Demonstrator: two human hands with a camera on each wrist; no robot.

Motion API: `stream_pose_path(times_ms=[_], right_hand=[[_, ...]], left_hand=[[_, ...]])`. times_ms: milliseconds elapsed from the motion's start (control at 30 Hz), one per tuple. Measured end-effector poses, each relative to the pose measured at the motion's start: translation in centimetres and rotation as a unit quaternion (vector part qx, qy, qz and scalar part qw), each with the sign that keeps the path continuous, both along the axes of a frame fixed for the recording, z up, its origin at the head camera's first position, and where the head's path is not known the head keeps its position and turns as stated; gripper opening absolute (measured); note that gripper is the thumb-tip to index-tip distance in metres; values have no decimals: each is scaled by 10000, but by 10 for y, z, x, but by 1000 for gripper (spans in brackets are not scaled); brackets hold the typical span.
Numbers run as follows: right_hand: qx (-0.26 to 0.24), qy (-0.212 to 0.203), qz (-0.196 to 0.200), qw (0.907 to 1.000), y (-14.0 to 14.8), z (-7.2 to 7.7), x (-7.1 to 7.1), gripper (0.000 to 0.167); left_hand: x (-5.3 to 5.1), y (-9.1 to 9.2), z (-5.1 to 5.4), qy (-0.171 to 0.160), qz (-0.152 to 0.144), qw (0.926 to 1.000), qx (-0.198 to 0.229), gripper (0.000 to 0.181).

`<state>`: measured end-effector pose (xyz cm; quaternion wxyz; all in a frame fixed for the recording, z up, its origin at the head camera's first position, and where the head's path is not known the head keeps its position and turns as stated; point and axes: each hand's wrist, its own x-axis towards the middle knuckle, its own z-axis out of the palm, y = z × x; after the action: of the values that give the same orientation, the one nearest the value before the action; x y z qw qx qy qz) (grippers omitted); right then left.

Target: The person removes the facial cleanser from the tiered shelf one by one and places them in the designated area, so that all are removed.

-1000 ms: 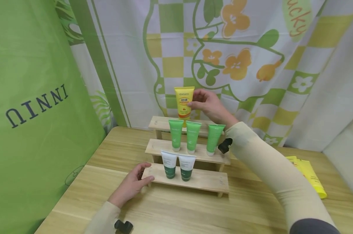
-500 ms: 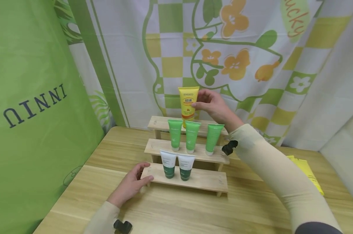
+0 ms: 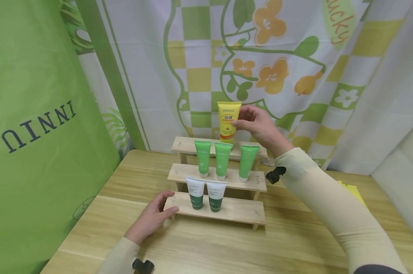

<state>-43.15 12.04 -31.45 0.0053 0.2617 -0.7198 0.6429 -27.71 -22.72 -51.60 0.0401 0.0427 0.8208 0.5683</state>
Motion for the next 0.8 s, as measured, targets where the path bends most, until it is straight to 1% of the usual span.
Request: stream_pose_path(times_ms=[200, 400, 467, 600, 800], right_hand=[[44, -3, -173, 9998, 14, 4, 8, 31], [139, 41, -327, 9994, 29, 9, 14, 31], [103, 9, -409, 9991, 32, 8, 14, 30], [-85, -42, -387, 9992, 36, 8, 16, 28], [-358, 56, -396, 9986, 48, 8, 21, 25]], left_hand=[[0, 3, -2, 12, -66, 10000, 22, 56], [-2, 1, -3, 83, -96, 9999, -88, 57], [-2, 0, -2, 107, -124, 9998, -117, 58], [1, -3, -2, 112, -94, 9998, -146, 59], [1, -1, -2, 157, -104, 9997, -139, 58]])
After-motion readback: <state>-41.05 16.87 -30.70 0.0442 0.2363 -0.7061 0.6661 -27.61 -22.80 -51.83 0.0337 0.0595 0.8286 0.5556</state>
